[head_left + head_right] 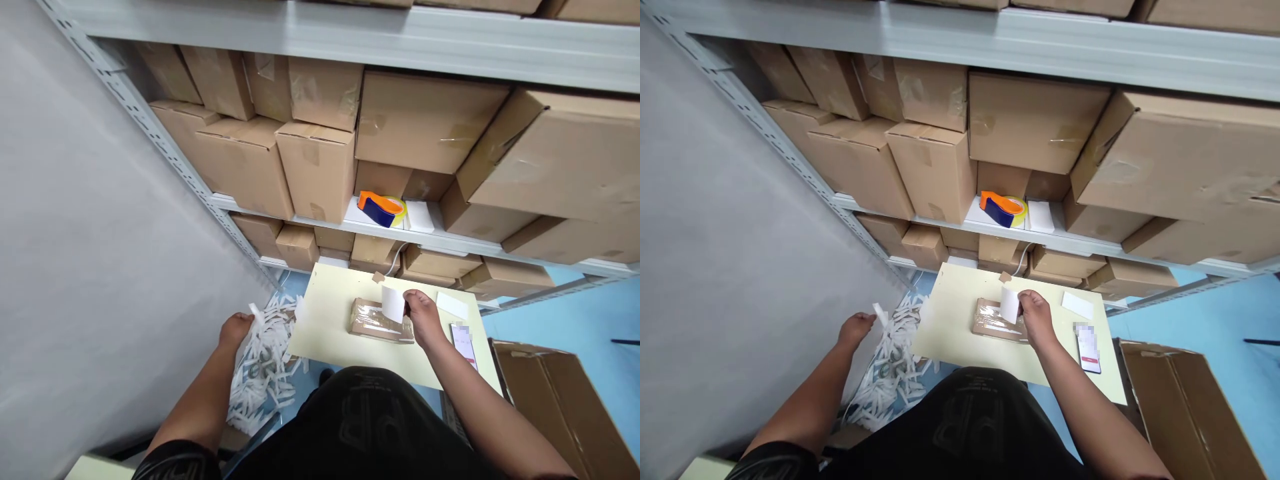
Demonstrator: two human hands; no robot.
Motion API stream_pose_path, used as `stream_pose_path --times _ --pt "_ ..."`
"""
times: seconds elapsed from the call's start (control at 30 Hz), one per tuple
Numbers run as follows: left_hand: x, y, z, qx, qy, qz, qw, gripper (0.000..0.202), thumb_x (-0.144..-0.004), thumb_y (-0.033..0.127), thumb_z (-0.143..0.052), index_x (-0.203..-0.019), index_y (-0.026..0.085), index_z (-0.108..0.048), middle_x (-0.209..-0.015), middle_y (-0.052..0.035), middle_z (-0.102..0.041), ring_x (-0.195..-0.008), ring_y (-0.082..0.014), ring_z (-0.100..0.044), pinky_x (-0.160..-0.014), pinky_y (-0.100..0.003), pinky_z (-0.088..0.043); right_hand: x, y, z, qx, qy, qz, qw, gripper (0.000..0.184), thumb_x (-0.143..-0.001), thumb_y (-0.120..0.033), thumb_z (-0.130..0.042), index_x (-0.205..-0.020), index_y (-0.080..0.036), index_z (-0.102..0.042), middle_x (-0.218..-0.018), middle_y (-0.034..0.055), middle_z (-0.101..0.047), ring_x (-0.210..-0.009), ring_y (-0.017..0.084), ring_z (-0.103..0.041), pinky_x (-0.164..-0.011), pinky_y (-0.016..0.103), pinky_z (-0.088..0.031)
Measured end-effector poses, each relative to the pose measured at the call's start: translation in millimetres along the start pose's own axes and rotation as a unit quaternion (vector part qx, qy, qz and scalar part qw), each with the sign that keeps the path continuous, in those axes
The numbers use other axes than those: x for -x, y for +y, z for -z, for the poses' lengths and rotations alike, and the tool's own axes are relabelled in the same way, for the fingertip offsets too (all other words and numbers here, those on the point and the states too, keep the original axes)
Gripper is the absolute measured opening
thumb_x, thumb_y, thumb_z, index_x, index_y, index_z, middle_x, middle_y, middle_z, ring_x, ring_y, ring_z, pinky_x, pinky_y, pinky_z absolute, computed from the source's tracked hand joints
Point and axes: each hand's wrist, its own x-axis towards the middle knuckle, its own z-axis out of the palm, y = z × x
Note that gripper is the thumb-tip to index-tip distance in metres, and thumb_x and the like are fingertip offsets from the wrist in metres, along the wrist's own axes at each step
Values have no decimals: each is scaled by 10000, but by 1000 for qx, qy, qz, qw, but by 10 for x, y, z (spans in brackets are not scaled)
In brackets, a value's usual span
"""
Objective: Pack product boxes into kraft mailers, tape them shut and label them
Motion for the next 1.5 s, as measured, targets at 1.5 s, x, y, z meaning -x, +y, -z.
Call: stream_pose_path --times 1.5 --pt "2081 2488 -1147 299 -280 -289 865 242 -827 416 -629 -720 207 -569 -682 33 -528 -674 -149 -499 -655 -259 -402 293 855 676 -5 0 -41 999 323 -753 -509 -721 -678 -222 -591 -583 -41 -572 -567 140 -487 -582 268 -390"
